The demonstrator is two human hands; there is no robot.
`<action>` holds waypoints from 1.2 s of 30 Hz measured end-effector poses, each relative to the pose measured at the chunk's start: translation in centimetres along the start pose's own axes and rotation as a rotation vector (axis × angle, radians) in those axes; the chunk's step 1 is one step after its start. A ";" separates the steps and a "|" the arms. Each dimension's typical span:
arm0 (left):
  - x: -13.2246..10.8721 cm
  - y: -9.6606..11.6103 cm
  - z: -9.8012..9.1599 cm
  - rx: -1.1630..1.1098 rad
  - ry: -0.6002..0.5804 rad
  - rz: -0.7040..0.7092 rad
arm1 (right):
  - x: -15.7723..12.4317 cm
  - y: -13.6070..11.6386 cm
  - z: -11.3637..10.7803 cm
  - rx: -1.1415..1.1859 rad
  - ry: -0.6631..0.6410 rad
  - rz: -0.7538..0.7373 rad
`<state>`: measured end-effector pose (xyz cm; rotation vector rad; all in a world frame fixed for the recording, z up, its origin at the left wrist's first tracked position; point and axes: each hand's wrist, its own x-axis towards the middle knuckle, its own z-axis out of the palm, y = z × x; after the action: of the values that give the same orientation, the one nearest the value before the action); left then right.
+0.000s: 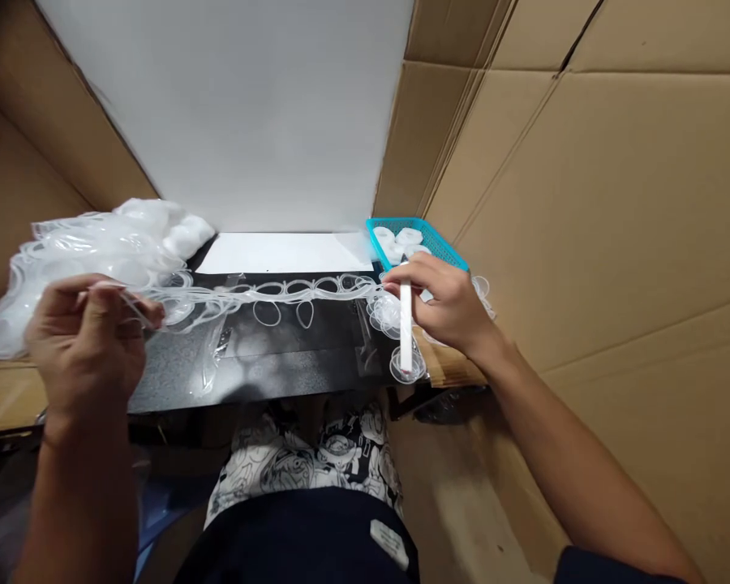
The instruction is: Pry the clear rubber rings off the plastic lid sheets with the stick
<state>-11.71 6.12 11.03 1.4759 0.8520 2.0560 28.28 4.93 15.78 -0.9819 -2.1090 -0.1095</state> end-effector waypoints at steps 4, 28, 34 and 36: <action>3.8 -0.9 -0.2 0.157 -0.024 0.057 | 2.7 0.6 0.2 -0.004 0.099 0.031; 2.8 -7.7 -3.4 0.846 -0.582 -0.471 | 2.7 8.0 12.6 0.100 -0.392 0.351; -0.5 -2.1 -7.6 0.496 -0.531 -0.489 | -1.6 2.6 5.2 0.275 -0.336 0.279; -1.3 -2.0 -8.5 0.485 -0.471 -0.495 | -2.3 2.2 4.5 0.314 -0.288 0.330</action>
<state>-19.29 4.78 6.76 1.6750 1.3955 1.1255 27.86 6.77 10.62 -1.1865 -2.0968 0.5410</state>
